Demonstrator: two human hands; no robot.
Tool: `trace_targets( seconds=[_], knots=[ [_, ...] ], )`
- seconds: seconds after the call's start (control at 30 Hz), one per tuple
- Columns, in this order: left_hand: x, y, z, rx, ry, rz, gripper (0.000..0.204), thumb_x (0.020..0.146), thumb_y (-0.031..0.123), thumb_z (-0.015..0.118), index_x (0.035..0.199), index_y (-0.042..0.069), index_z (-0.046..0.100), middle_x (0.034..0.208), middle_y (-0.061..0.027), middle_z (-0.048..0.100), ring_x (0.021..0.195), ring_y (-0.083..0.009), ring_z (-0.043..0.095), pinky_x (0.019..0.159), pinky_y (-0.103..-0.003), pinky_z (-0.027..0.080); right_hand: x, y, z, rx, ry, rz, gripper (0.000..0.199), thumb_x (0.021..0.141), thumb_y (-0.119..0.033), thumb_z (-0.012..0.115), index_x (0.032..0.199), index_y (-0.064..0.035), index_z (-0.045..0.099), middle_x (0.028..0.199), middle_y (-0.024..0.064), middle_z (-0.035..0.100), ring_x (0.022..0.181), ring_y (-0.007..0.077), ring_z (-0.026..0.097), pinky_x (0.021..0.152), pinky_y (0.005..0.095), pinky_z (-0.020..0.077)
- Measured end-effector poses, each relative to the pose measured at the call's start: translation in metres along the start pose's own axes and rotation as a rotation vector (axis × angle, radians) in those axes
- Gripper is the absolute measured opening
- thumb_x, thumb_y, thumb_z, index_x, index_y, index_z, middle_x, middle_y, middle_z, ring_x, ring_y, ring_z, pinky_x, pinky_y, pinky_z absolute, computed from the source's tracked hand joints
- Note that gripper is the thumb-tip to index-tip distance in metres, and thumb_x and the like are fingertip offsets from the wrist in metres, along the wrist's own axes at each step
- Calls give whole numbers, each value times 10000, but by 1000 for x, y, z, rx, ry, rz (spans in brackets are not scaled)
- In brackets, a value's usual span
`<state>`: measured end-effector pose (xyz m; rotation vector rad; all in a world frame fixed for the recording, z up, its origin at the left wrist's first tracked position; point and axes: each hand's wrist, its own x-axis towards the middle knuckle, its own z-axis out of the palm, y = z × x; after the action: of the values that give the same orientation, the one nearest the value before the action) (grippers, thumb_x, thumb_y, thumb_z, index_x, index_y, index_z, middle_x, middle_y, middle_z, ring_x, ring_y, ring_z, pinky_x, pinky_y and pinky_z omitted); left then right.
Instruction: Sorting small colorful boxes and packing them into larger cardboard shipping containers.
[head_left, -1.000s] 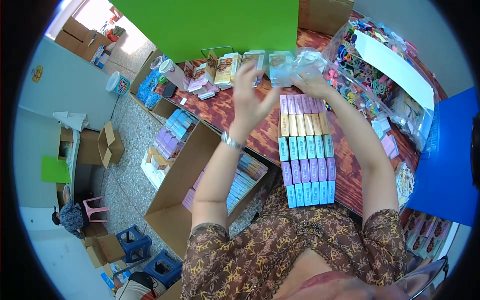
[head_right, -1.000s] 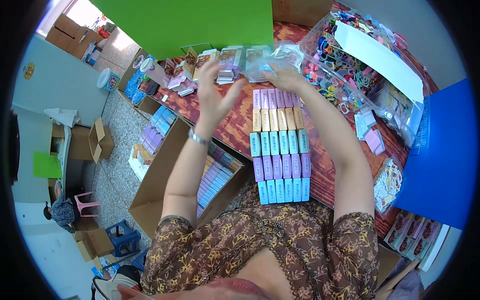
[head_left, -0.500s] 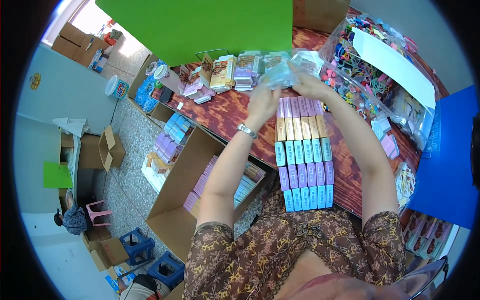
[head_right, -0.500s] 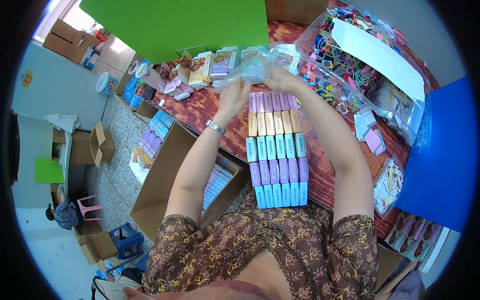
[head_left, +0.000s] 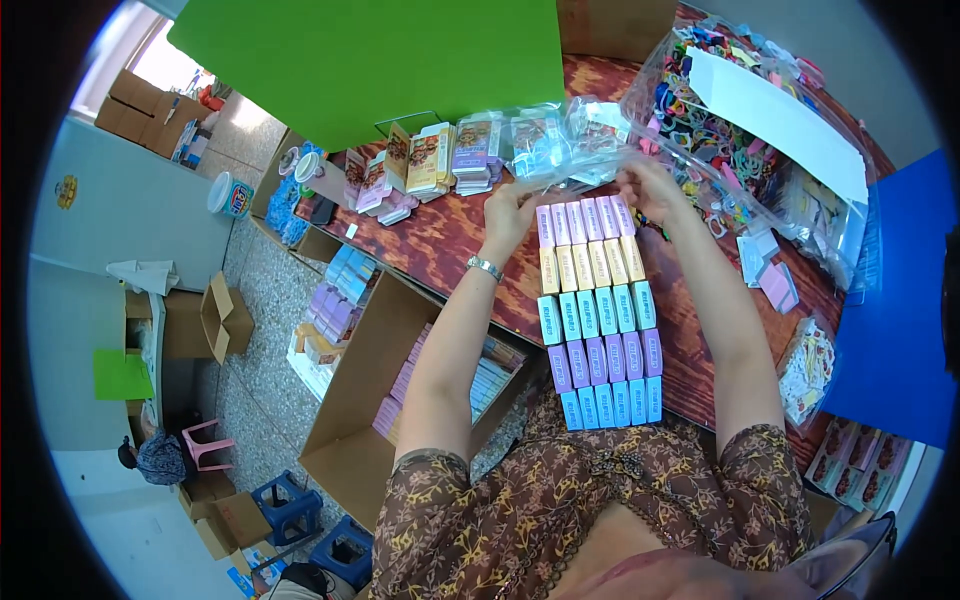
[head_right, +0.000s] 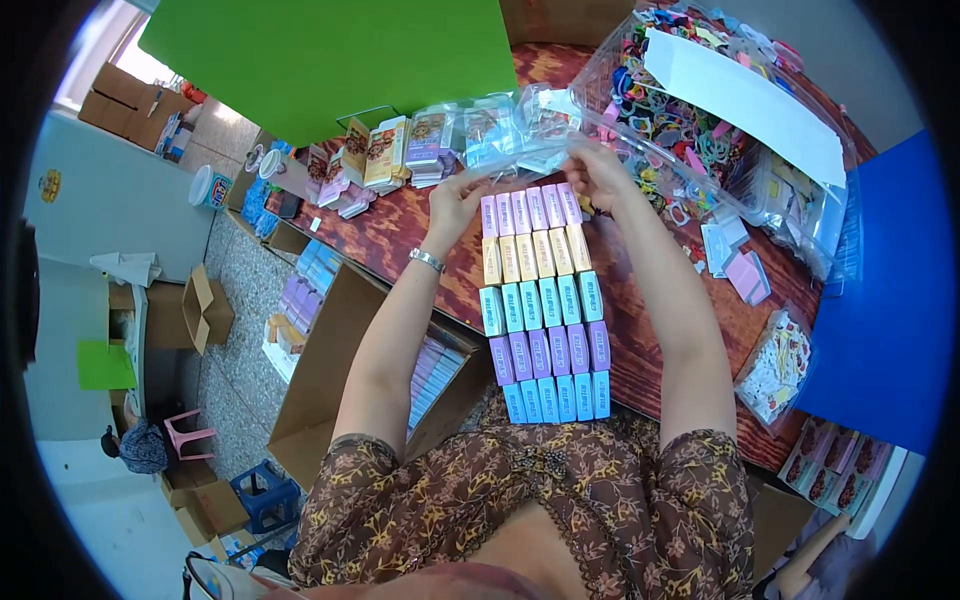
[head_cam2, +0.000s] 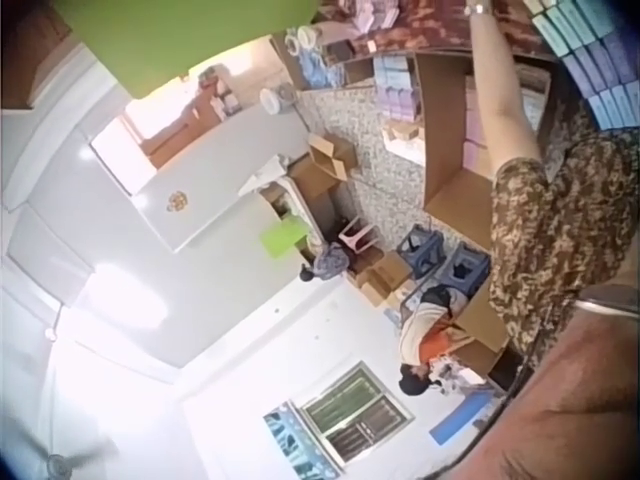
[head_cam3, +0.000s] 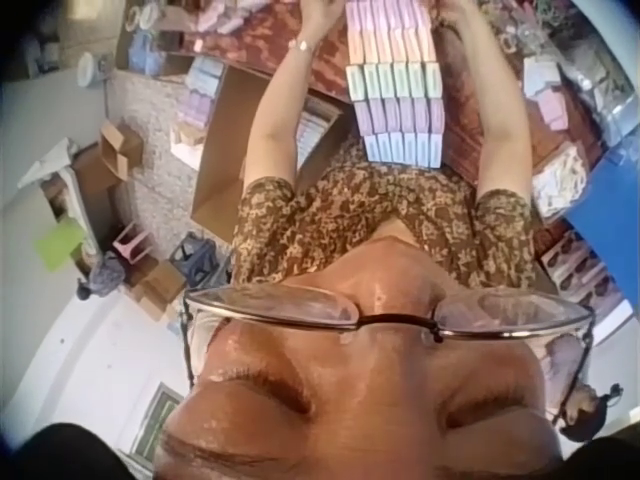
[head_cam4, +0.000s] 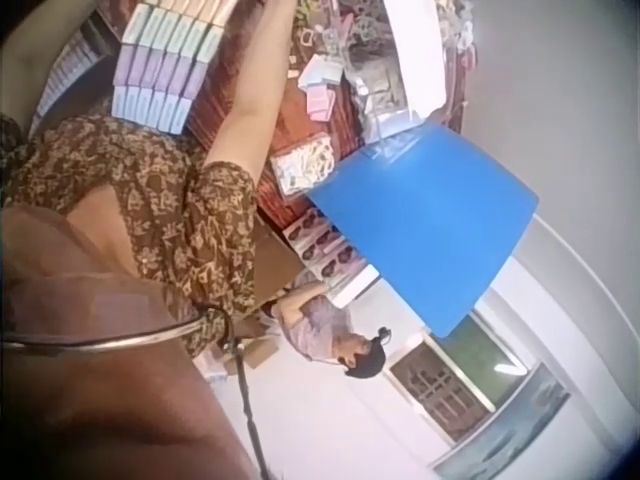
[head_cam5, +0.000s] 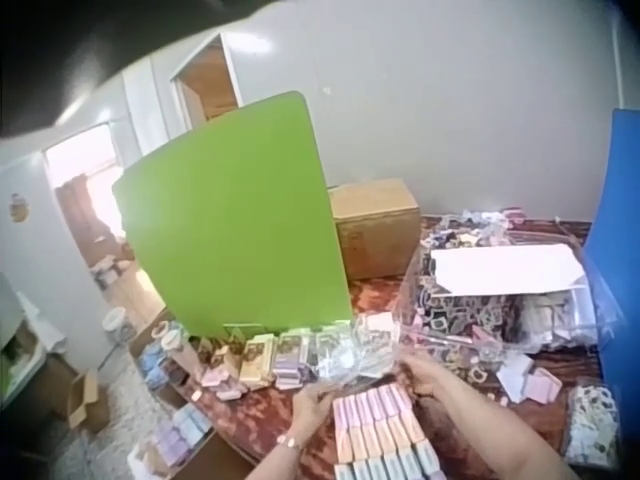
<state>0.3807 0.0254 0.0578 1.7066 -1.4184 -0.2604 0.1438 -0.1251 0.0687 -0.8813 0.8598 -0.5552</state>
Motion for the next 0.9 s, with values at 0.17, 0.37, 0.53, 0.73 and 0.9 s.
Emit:
trace_targets(
  seconds=[0.17, 0.37, 0.53, 0.73, 0.9],
  knots=[
    [-17, -14, 6, -30, 153, 180, 168, 812, 97, 755, 970, 56, 717, 856, -100, 681, 732, -220, 686, 655, -338, 536, 3, 19, -18, -765, 144, -296, 255, 945, -270, 633, 1070, -56, 697, 826, 43, 694, 735, 139, 669, 612, 251, 508],
    [-37, -13, 22, -15, 255, -332, 216, 827, 135, 747, 980, -6, 685, 819, -137, 700, 763, -238, 706, 671, -362, 537, 5, 53, -27, -843, 175, -508, 258, 882, -263, 703, 1049, -68, 733, 896, 86, 750, 812, 178, 719, 738, 313, 545],
    [-42, -31, 18, 143, -113, -442, 310, 885, 267, 675, 1079, 26, 657, 939, -187, 720, 860, -356, 698, 742, -428, 523, 0, 67, -10, -924, 108, -390, 267, 878, -260, 705, 1057, -64, 732, 890, 91, 752, 810, 189, 721, 752, 323, 545],
    [-30, -10, 48, -199, -96, -414, 285, 954, 254, 598, 1127, 31, 636, 1030, -194, 706, 984, -350, 677, 812, -433, 506, 37, 105, -71, -786, 179, -435, 268, 880, -263, 704, 1059, -65, 733, 883, 93, 752, 787, 160, 713, 729, 322, 538],
    [-47, -30, 31, -640, 5, -529, 150, 989, 115, 536, 1045, 1, 617, 977, -88, 685, 915, -179, 649, 788, -324, 506, 1, 67, -13, -624, 131, -443, 243, 877, -223, 722, 1040, -43, 734, 855, 71, 739, 740, 124, 687, 678, 281, 533]
  ],
)
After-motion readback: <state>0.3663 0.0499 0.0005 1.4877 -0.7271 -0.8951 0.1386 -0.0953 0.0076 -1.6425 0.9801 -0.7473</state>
